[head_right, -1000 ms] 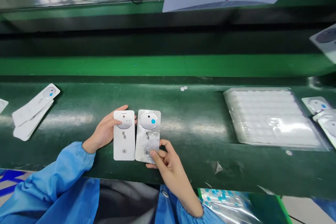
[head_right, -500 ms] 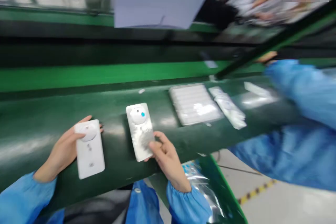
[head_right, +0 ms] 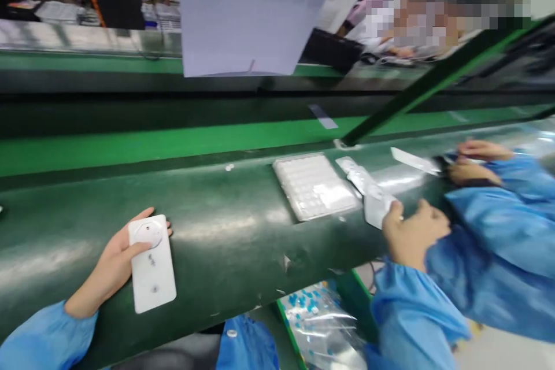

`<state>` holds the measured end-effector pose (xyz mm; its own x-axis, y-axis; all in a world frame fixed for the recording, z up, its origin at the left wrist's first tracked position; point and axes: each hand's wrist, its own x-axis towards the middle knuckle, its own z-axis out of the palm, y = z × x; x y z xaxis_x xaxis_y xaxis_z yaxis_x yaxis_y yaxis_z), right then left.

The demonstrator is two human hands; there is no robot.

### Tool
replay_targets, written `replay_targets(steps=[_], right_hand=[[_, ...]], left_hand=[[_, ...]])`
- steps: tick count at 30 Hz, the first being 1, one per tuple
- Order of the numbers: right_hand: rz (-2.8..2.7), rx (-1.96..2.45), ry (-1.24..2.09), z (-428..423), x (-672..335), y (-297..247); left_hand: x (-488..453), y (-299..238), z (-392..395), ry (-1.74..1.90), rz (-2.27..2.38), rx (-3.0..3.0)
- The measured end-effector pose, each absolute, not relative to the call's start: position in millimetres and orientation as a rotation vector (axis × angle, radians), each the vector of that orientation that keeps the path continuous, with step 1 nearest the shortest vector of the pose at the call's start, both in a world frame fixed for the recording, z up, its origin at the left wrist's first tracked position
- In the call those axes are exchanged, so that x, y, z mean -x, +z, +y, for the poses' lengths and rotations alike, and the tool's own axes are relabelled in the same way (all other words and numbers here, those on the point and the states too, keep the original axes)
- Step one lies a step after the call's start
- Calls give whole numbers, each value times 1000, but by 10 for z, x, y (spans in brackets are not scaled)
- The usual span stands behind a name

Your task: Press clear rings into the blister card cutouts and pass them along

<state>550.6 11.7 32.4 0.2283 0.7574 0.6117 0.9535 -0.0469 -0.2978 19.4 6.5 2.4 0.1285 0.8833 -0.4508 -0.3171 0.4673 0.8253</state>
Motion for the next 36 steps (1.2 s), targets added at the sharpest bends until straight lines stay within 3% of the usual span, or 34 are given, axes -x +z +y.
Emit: replay_targets(steps=[3, 7, 12, 25, 29, 36], right_hand=[[-1496, 1825, -360, 349, -4983, 186], [-1937, 1556, 27, 705, -4098, -69], [-1996, 1472, 212, 1065, -3502, -297], [-1947, 1467, 184, 1259, -3290, -408], [-2060, 1353, 197, 1001, -3181, -362], [-2189, 1194, 249, -169, -3003, -349]], left_hand=[[-193, -46, 31, 974, 1051, -663], [-187, -113, 19, 968, 1024, -669], [-169, -148, 6, 943, 998, -735], [-145, -74, 19, 862, 1052, -711], [-140, -12, 22, 900, 1151, -681], [-153, 134, 46, 975, 1251, -596]])
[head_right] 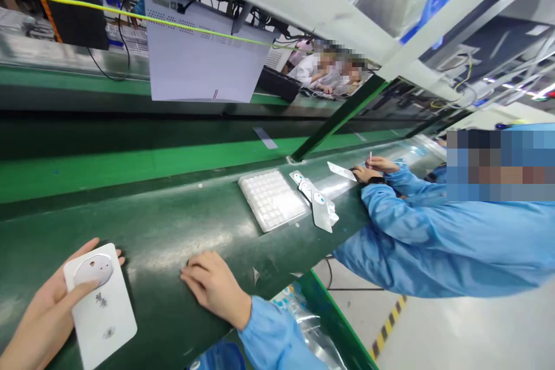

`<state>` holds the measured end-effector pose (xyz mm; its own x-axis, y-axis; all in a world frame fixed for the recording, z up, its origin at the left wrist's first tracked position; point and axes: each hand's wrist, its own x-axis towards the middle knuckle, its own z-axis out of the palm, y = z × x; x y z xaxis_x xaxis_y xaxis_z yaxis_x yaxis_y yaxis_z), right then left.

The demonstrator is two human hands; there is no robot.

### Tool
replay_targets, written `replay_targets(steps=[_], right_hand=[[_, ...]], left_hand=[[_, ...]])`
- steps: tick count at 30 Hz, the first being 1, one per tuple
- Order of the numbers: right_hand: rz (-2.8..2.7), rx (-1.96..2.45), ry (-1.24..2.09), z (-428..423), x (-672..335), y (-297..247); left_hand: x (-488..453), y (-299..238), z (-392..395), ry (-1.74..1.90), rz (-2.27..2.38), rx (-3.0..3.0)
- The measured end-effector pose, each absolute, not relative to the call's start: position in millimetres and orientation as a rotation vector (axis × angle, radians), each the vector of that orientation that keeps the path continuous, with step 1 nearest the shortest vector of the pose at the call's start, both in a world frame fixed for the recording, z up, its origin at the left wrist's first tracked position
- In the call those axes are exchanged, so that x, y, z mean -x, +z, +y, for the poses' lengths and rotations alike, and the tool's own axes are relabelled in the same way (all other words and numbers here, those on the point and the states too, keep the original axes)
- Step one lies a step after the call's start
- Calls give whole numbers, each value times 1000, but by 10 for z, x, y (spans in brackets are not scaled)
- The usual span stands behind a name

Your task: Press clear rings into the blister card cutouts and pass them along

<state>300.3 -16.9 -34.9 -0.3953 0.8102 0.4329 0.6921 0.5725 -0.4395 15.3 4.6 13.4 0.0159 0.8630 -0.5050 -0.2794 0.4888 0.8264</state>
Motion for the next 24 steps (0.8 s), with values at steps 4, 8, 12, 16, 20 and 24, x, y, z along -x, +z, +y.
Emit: replay_targets(steps=[4, 8, 12, 16, 20, 24], right_hand=[[-2329, 1095, 337, -777, -2964, -311], [-2366, 996, 382, -1144, -2958, -365], [-2277, 956, 470, -1295, -2947, -386], [-1893, 1179, 851, -1194, -2852, -255], [-1111, 1370, 1398, -822, -2621, -76], [-726, 1271, 1650, -474, -2347, 41]], left_hand=[[-168, 118, 54, 979, 1263, -586], [-175, 41, 62, 1002, 1260, -606], [-186, -42, 34, 1097, 1231, -712], [-173, -94, 19, 1089, 1152, -861], [-136, -103, 35, 985, 1138, -1112], [-118, -86, 8, 909, 1188, -1368]])
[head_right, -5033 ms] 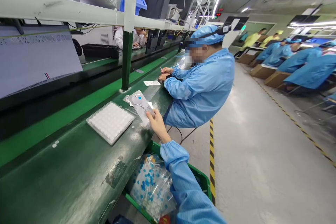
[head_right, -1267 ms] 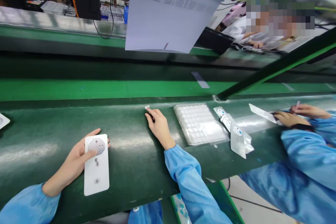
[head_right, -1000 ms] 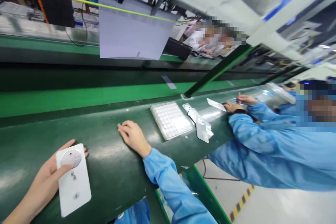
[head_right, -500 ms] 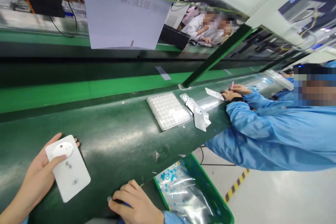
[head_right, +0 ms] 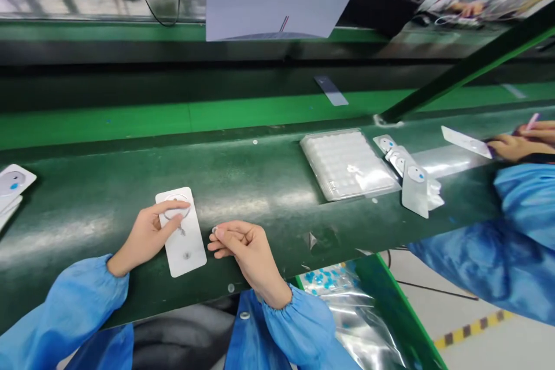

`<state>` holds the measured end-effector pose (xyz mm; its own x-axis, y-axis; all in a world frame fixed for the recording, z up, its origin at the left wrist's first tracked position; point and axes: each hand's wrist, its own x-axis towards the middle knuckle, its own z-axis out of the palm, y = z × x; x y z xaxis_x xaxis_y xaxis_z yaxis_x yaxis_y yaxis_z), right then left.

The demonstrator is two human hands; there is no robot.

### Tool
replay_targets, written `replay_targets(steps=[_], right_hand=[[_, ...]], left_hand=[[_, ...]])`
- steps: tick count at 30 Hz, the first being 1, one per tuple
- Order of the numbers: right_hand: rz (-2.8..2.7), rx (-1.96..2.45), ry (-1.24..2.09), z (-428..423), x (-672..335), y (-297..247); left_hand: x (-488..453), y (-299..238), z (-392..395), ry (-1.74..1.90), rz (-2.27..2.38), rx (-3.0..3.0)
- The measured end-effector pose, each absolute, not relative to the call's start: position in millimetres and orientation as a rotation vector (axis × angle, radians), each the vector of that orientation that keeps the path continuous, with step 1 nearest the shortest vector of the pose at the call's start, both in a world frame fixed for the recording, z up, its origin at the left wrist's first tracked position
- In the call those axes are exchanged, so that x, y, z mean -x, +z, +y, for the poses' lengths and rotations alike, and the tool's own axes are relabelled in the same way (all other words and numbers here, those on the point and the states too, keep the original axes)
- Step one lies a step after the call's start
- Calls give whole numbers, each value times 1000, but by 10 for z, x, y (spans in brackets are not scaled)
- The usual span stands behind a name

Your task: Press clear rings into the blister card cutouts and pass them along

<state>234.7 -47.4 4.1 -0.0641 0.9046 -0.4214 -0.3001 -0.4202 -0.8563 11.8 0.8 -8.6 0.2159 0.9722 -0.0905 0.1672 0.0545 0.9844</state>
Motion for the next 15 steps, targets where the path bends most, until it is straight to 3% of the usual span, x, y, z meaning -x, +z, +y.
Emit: replay_targets(steps=[7, 15], right_hand=[[-742, 1169, 1792, -341, -2075, -11], [-980, 1275, 1626, -279, -2065, -96]], left_hand=[[-134, -70, -75, 873, 1079, -1545], [-153, -114, -49, 938, 1087, -1654]])
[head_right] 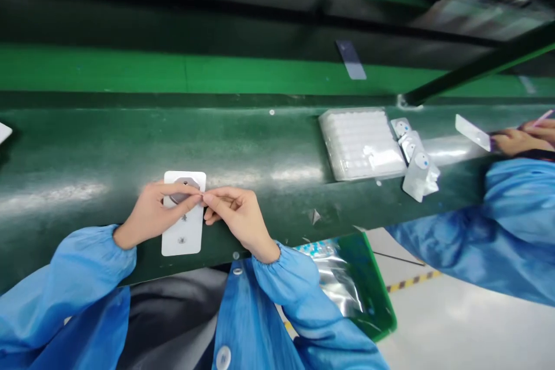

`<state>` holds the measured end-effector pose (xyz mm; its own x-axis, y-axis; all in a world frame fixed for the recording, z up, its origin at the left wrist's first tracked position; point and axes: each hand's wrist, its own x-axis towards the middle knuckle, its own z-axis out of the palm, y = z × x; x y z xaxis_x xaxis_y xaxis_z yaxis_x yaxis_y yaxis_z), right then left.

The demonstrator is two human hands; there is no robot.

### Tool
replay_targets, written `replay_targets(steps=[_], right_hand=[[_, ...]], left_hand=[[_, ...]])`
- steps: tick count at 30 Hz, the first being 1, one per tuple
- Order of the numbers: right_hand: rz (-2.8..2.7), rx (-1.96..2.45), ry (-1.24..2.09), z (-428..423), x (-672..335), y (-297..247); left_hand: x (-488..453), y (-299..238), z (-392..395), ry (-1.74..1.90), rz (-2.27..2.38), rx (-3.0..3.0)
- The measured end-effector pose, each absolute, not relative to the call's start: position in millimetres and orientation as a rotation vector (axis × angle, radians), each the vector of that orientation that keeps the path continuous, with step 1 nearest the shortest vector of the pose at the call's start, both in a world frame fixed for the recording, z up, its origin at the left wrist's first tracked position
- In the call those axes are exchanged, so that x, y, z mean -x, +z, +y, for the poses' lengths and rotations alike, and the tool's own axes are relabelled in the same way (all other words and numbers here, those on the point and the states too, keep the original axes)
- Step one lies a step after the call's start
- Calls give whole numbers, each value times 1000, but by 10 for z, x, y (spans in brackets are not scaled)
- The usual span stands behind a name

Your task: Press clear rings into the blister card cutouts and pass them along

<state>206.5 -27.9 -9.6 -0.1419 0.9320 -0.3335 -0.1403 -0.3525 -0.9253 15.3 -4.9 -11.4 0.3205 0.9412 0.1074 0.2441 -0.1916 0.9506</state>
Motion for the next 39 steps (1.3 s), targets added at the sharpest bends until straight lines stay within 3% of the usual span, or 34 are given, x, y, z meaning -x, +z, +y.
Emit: replay_targets(steps=[11, 15, 21, 24, 30, 39], right_hand=[[-2242, 1191, 1070, -742, -2848, 30], [-2307, 1307, 815, -608, -2882, -179], [-1884, 1577, 470, 305, -2745, -183], [-1678, 1559, 650, 378, -2551, 30], [-1414, 1340, 1683, -66, -2152, 261], [-1226, 1264, 1735, -80, -2066, 240]], left_hand=[[-166, -101, -20, 989, 1134, -1575], [-157, -103, -8, 1001, 1189, -1551], [-129, -109, 0, 1051, 1249, -1645], [-131, -120, -21, 1159, 1244, -1706], [-87, -207, -62, 1414, 1020, -1952], [-88, -233, -84, 1351, 1030, -1860]])
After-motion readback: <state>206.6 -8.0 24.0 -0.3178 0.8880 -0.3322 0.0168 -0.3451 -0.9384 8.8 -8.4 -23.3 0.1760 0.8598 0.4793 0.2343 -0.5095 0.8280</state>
